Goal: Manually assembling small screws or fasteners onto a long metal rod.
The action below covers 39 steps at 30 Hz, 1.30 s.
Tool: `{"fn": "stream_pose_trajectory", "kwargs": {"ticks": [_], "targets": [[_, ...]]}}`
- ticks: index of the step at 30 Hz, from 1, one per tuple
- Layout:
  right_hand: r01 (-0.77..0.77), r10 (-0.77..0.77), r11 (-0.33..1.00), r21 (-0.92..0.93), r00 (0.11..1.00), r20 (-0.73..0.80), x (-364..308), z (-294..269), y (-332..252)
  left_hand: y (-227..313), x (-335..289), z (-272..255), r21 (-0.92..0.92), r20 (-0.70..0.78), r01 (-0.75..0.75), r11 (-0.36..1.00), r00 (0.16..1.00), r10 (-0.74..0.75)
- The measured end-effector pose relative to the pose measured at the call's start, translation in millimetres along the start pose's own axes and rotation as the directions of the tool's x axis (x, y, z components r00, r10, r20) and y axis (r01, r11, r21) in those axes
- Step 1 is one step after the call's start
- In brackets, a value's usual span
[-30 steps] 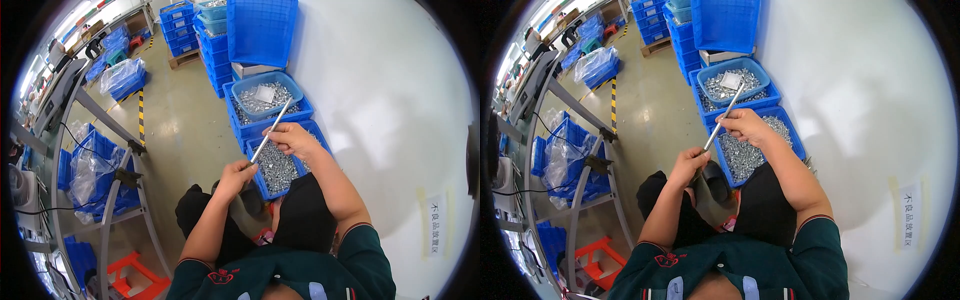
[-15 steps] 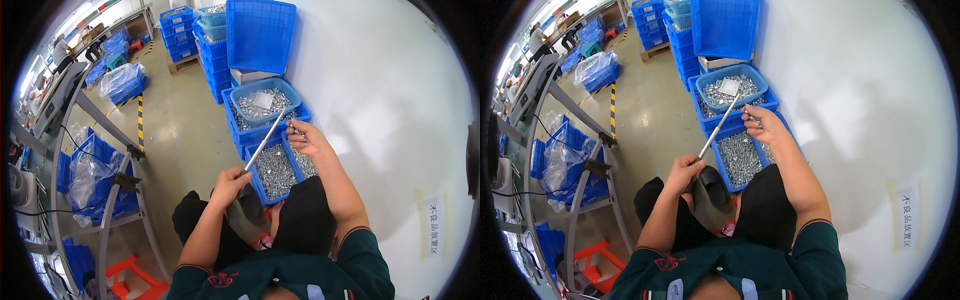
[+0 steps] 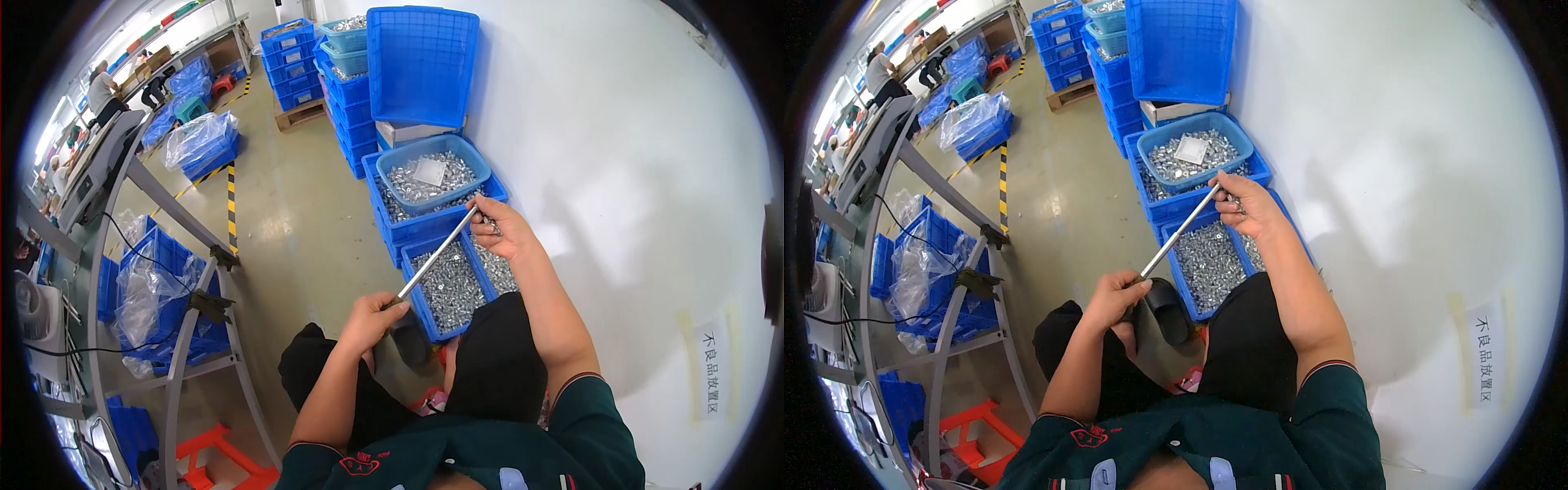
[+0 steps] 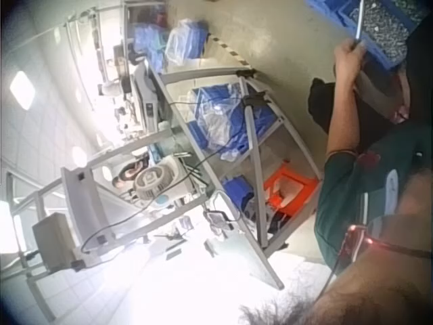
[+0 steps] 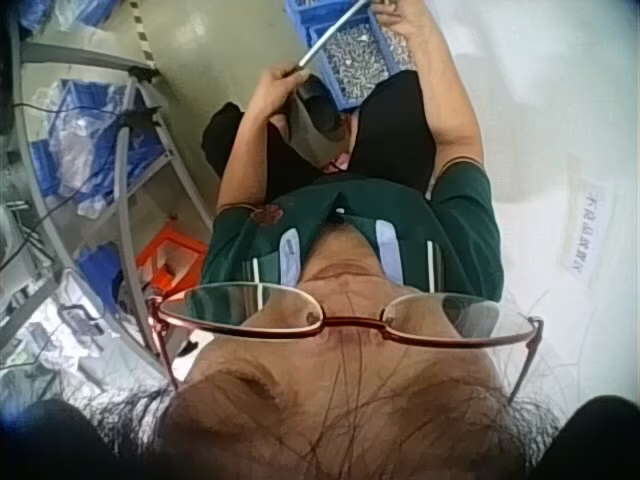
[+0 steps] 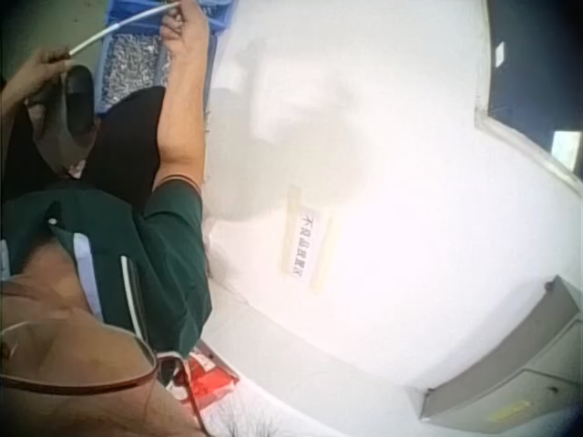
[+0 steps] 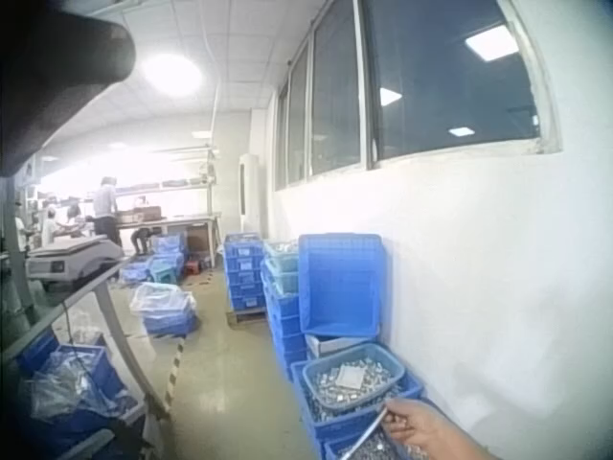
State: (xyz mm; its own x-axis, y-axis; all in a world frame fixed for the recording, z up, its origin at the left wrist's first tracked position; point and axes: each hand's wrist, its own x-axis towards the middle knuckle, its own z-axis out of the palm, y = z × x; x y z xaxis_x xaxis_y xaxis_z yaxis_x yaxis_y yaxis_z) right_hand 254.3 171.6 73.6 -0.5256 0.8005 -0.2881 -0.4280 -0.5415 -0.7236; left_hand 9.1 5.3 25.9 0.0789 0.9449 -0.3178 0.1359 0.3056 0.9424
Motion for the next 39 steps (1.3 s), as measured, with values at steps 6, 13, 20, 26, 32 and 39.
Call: {"fn": "stream_pose_trajectory", "kwargs": {"ticks": [6, 13, 20, 26, 32, 39], "targets": [[0.092, -0.163, 0.91, -0.404, 0.976, -0.144, -1.8, 12.7, 1.6, -1.0, -2.7, -3.0, -0.012, -0.028, -0.001, 1.0, 1.0, 0.001], [0.112, -0.111, 0.972, -0.205, 0.994, 0.017, -7.3, 16.4, -2.0, 3.0, -5.4, -7.6, -0.082, 0.021, 0.034, 0.996, 0.999, -0.032], [0.103, -0.141, 0.947, -0.305, 0.984, -0.106, -4.5, 18.0, 1.7, -2.4, 0.6, 2.7, 0.04, -0.057, -0.032, 0.999, 0.998, 0.034], [0.121, -0.132, 0.976, -0.182, 0.99, -0.049, -5.9, 18.5, 1.0, 3.8, 2.1, 4.2, -0.117, 0.021, 0.055, 0.992, 0.998, -0.053], [0.192, -0.184, 0.976, -0.102, 0.98, 0.081, -10.6, 19.8, -1.4, 1.0, 6.2, 2.2, -0.279, 0.174, 0.061, 0.958, 0.985, -0.012], [0.26, -0.294, 0.924, -0.279, 0.952, -0.088, 1.3, 24.9, 6.8, -4.2, 7.3, 19.1, -0.206, -0.01, -0.019, 0.978, 1.0, 0.017]]}}
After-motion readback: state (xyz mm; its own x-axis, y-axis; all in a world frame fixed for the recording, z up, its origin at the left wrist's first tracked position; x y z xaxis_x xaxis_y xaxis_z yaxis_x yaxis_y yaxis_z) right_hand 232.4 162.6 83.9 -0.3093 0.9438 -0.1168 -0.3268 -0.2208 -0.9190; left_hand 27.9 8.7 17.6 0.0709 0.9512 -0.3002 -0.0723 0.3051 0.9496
